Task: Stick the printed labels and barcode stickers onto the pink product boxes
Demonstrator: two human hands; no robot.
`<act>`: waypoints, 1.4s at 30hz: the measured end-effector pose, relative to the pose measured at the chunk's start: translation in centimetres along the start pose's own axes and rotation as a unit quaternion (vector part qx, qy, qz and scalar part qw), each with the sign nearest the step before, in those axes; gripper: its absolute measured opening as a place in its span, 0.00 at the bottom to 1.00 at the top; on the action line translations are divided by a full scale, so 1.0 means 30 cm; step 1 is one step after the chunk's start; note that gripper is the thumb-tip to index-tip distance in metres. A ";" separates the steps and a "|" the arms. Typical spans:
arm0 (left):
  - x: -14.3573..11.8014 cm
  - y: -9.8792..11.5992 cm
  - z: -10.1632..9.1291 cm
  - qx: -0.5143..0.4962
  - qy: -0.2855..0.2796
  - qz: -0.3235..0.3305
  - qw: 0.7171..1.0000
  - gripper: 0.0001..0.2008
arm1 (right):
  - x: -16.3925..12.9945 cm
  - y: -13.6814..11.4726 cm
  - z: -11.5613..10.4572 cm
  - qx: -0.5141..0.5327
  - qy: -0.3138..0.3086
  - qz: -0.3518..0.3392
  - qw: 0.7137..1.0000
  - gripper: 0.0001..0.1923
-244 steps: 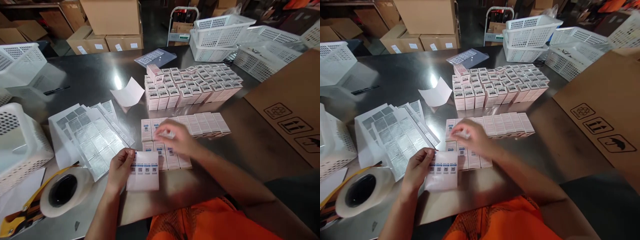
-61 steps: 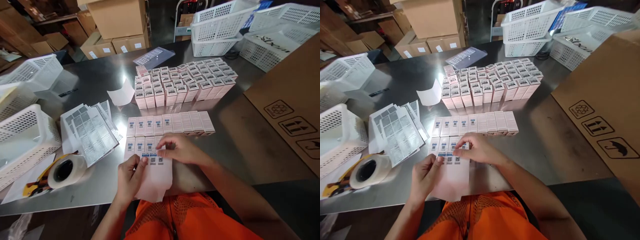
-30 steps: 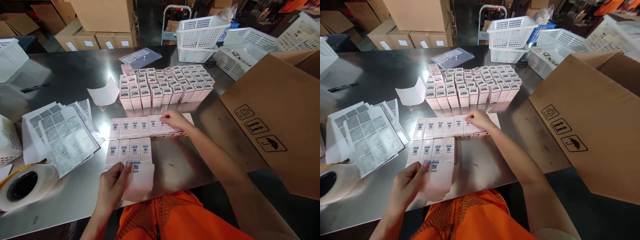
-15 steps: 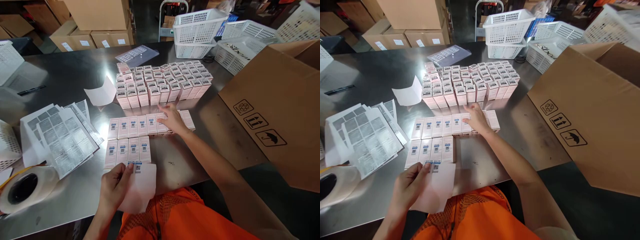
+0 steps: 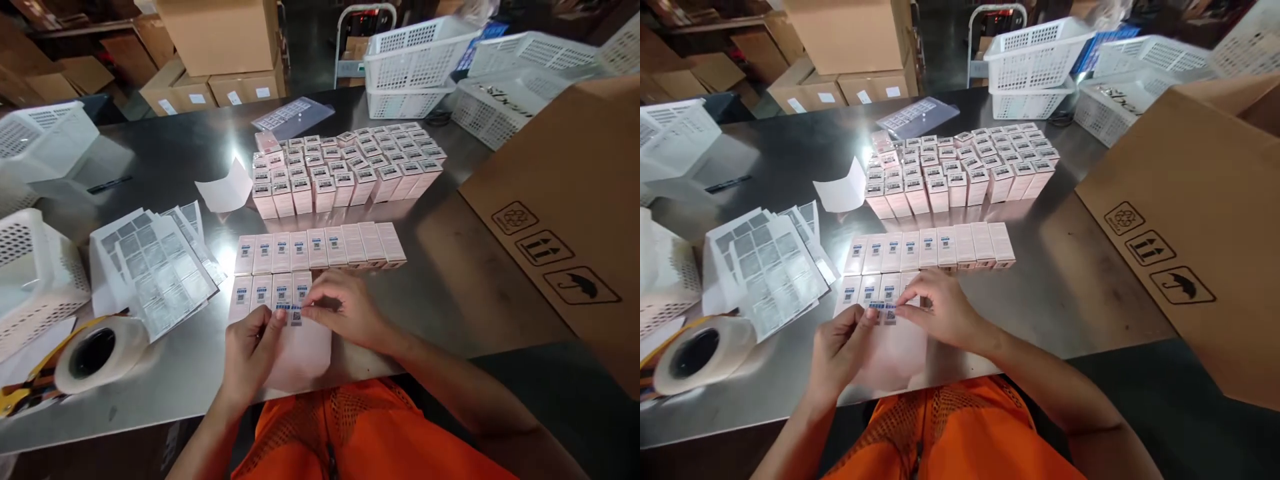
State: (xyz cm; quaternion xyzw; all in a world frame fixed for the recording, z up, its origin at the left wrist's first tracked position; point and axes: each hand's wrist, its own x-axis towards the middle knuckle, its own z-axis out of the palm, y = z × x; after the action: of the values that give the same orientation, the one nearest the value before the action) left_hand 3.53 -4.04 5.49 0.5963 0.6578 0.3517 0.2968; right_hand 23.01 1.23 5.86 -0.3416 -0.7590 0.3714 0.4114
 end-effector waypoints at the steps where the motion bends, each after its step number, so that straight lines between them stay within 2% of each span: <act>1: -0.001 -0.002 0.006 0.006 0.002 -0.005 1.000 0.24 | -0.007 -0.005 0.002 0.003 0.023 -0.036 0.999 0.07; 3: -0.004 -0.017 0.014 0.019 0.001 -0.020 1.000 0.24 | -0.002 0.006 -0.029 0.047 0.032 -0.080 0.995 0.07; 4: -0.006 -0.027 0.016 0.023 0.000 -0.027 0.999 0.24 | 0.009 0.022 -0.062 0.073 0.031 -0.072 0.994 0.06; 6: -0.009 -0.047 0.018 0.025 -0.004 -0.039 0.999 0.25 | 0.046 0.077 -0.159 0.091 0.048 0.014 0.995 0.07; 9: -0.014 -0.062 0.018 0.028 -0.013 -0.050 0.998 0.26 | 0.124 0.208 -0.317 -0.038 0.082 0.198 0.976 0.12; 11: -0.018 -0.058 0.021 0.031 -0.025 -0.052 0.998 0.26 | 0.171 0.302 -0.387 -0.062 0.051 0.241 0.967 0.13; 13: -0.024 -0.049 0.025 0.032 -0.030 -0.057 0.997 0.26 | 0.200 0.373 -0.417 -0.073 0.004 0.265 0.961 0.15; 16: -0.036 -0.035 0.030 0.029 -0.016 -0.082 0.996 0.26 | 0.213 0.421 -0.413 -0.092 -0.046 0.282 0.954 0.15; 21: -0.041 -0.026 0.029 0.023 -0.010 -0.115 0.993 0.25 | 0.204 0.430 -0.392 -0.129 -0.059 0.284 0.948 0.15; 31: -0.037 -0.025 0.035 0.027 -0.023 -0.117 0.992 0.25 | 0.192 0.432 -0.367 -0.211 -0.027 0.270 0.939 0.11; 35: -0.035 -0.040 0.037 0.025 -0.025 -0.103 0.994 0.25 | 0.190 0.425 -0.355 -0.246 0.029 0.266 0.932 0.07; 39: -0.026 -0.045 0.032 0.012 -0.031 -0.063 0.997 0.25 | 0.184 0.367 -0.326 -0.281 0.130 0.271 0.911 0.25; 40: -0.024 -0.040 0.029 0.009 -0.031 -0.055 0.998 0.25 | 0.177 0.337 -0.305 -0.267 0.139 0.261 0.917 0.26; 42: -0.018 -0.022 0.024 0.004 -0.032 -0.041 0.999 0.24 | 0.152 0.257 -0.243 -0.185 0.102 0.214 0.954 0.20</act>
State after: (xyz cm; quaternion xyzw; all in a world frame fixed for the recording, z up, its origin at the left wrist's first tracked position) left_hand 3.80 -4.53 4.51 0.5810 0.6735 0.3171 0.3291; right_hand 29.10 10.85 3.86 -0.6017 -0.6777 0.2673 0.3274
